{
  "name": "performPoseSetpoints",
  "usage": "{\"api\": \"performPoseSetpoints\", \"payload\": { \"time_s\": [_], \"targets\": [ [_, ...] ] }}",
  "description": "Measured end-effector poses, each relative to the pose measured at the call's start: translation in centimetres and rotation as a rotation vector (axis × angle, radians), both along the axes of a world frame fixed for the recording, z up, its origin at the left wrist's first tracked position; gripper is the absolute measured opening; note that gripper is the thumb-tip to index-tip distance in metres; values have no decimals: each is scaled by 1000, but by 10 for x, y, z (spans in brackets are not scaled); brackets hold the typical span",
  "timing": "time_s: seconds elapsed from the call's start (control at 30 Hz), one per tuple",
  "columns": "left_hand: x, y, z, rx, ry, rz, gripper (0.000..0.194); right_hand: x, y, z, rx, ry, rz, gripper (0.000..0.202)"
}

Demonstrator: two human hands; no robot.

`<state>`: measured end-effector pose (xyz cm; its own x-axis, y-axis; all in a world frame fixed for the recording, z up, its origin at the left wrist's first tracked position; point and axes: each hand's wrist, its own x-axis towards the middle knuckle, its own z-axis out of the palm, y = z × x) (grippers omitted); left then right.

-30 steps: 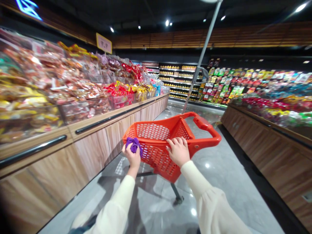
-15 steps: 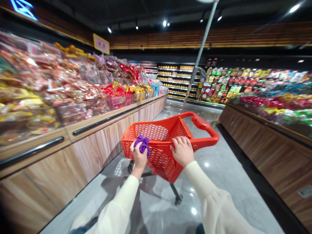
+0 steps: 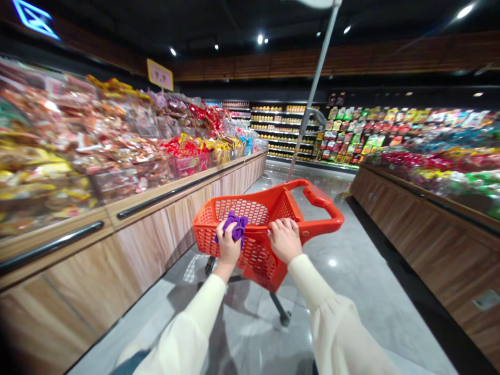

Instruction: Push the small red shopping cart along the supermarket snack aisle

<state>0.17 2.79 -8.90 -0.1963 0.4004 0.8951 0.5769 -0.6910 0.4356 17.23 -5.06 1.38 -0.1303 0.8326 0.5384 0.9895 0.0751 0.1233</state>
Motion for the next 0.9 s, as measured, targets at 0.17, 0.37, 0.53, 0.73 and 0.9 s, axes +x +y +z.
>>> {"api": "performPoseSetpoints", "payload": {
  "time_s": [0.17,0.37,0.53,0.73,0.9],
  "targets": [
    [18,-13,39,-116,306,-109,40,-1,-1,1,-13,3,31,24],
    [-27,9,81,-515,554,-53,33,26,-16,13,75,-55,5,36],
    [-17,9,91,-544,527,-182,24,42,-19,13,52,-9,-77,28],
    [25,-6,96,-481,536,-279,29,43,-17,11,33,45,-21,28],
    [2,4,99,-570,589,-238,33,41,-21,11,21,80,12,27]
  ]
}}
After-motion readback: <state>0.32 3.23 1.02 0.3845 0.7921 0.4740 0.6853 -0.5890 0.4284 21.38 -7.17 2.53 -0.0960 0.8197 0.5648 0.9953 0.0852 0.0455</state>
